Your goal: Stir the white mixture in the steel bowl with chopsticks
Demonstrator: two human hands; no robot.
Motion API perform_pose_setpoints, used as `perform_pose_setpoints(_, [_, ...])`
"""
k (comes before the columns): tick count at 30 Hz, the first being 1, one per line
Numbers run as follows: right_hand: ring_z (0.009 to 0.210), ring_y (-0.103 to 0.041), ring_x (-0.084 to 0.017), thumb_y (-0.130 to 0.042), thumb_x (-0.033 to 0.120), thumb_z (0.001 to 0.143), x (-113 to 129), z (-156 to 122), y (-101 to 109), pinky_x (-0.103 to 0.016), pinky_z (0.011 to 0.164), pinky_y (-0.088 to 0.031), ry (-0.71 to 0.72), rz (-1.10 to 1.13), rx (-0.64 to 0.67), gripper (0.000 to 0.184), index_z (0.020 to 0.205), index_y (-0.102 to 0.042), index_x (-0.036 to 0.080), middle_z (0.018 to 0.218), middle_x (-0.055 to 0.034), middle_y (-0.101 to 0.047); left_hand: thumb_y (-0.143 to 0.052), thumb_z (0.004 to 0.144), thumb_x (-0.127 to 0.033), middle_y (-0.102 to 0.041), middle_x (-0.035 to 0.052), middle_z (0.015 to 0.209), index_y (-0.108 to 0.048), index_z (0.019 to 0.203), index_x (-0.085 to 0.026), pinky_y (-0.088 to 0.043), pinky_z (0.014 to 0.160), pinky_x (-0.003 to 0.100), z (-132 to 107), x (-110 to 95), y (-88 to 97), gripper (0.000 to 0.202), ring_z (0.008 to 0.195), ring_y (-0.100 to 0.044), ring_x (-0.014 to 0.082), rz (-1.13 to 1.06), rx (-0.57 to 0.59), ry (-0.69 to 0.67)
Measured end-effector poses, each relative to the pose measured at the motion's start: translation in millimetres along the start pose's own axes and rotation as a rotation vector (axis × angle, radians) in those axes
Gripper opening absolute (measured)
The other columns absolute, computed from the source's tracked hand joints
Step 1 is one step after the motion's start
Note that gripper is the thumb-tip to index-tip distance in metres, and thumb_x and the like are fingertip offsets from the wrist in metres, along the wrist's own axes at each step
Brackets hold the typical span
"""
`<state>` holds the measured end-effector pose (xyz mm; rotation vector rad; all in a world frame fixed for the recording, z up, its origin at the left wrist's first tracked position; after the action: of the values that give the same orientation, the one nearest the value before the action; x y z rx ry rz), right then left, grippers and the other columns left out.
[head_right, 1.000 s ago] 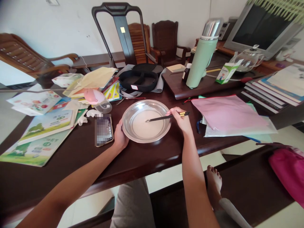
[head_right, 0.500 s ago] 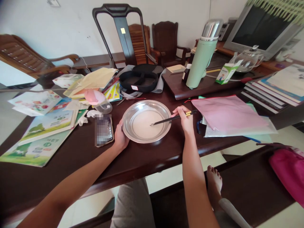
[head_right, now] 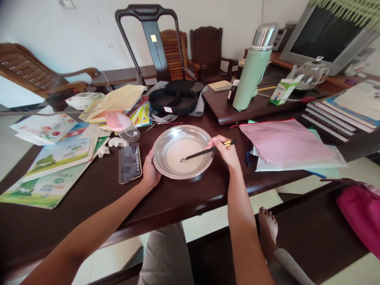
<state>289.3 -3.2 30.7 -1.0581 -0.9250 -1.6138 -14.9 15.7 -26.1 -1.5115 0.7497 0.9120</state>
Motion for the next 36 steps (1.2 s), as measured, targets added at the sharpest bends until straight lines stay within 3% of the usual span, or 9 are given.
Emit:
perform_pose_setpoints(3, [0.077,-0.083,-0.028,-0.078,0.085,0.086,0.1,1.4,0.1,-0.043,0.082,-0.066,0.017,-0.019,-0.027,0.058,0.075,-0.079,0.028,0.072,-0.0025,-0.082,-0.081,0.090,-0.055,-0.086,0.0063,0.134,-0.084,0.117,-0.026,-0.052,0.129,0.049,0.2,0.0,-0.1,0.039,0.144,-0.070,0.0348,-0.002,-0.001,0.005])
perform_pose_setpoints(7, [0.060,-0.075,-0.024,-0.072,0.084,0.092,-3.4,2.2,6.1,-0.040,0.073,-0.063,0.031,0.007,-0.179,0.060,0.073,-0.074,0.028,0.057,0.0005,-0.071,-0.082,0.088,-0.056,-0.086,0.0056,0.133,-0.085,0.117,-0.026,-0.052,0.128,0.049,0.0,-0.2,-0.8,0.042,0.142,-0.072,0.0347,-0.006,-0.007,0.010])
perform_pose_setpoints(13, [0.077,-0.082,-0.026,-0.083,0.084,0.084,-2.0,0.6,-0.2,-0.040,0.078,-0.065,0.066,-0.045,0.018,0.058,0.079,-0.079,0.027,0.075,-0.0026,-0.083,-0.084,0.086,-0.057,-0.087,0.0055,0.128,-0.085,0.115,-0.025,-0.053,0.126,0.049,0.0,0.3,-1.5,0.043,0.139,-0.073,0.0345,-0.025,-0.016,0.007])
perform_pose_setpoints(18, [0.064,-0.077,-0.024,-0.075,0.084,0.091,-3.3,0.9,6.1,-0.039,0.072,-0.064,0.074,0.014,-0.127,0.058,0.076,-0.078,0.028,0.062,-0.0002,-0.077,-0.082,0.089,-0.057,-0.087,0.0062,0.129,-0.085,0.116,-0.025,-0.054,0.126,0.050,0.2,0.4,-1.3,0.043,0.139,-0.073,0.0353,-0.012,-0.002,0.008])
perform_pose_setpoints(23, [0.072,-0.081,-0.027,-0.083,0.081,0.087,-3.8,0.0,-1.4,-0.039,0.070,-0.064,0.037,0.002,0.053,0.054,0.085,-0.080,0.028,0.074,-0.0018,-0.083,-0.083,0.088,-0.055,-0.087,0.0054,0.132,-0.085,0.116,-0.026,-0.052,0.128,0.050,1.6,2.2,0.8,0.041,0.141,-0.072,0.0350,-0.015,0.008,0.003])
perform_pose_setpoints(26, [0.079,-0.083,-0.027,-0.082,0.080,0.088,-3.1,0.6,0.3,-0.042,0.081,-0.067,0.072,-0.025,0.007,0.052,0.086,-0.080,0.028,0.078,-0.0020,-0.084,-0.082,0.089,-0.056,-0.086,0.0061,0.133,-0.085,0.115,-0.025,-0.052,0.128,0.051,2.3,3.2,1.5,0.040,0.141,-0.072,0.0352,-0.024,0.012,0.008])
perform_pose_setpoints(29, [0.069,-0.080,-0.026,-0.073,0.082,0.095,-3.0,0.1,5.0,-0.042,0.079,-0.066,0.082,-0.006,-0.095,0.055,0.084,-0.079,0.028,0.065,-0.0005,-0.077,-0.082,0.089,-0.056,-0.086,0.0061,0.134,-0.085,0.115,-0.026,-0.053,0.128,0.051,2.2,3.0,1.4,0.040,0.142,-0.072,0.0354,-0.024,0.019,0.010])
perform_pose_setpoints(33, [0.068,-0.080,-0.027,-0.075,0.082,0.093,-3.0,-1.3,0.2,-0.040,0.071,-0.065,0.040,-0.004,0.022,0.054,0.088,-0.078,0.028,0.066,-0.0002,-0.077,-0.082,0.090,-0.054,-0.086,0.0058,0.136,-0.085,0.116,-0.026,-0.052,0.128,0.050,1.5,2.2,1.1,0.039,0.142,-0.071,0.0346,-0.017,0.015,0.007])
perform_pose_setpoints(36, [0.078,-0.084,-0.028,-0.079,0.082,0.090,-2.8,-0.3,-1.1,-0.042,0.079,-0.067,0.057,-0.037,0.038,0.053,0.090,-0.080,0.029,0.070,-0.0002,-0.081,-0.080,0.092,-0.053,-0.086,0.0059,0.134,-0.085,0.119,-0.026,-0.052,0.128,0.050,1.3,1.1,0.3,0.038,0.142,-0.072,0.0339,-0.022,0.020,0.000])
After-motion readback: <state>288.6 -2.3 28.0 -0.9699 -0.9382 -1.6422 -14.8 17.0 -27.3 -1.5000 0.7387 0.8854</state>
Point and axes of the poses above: each hand's wrist, its own z-axis towards the middle knuckle, its own y-axis out of the back of the hand, x = y × z, the point moved 2 cm from there along z, towards the middle knuckle
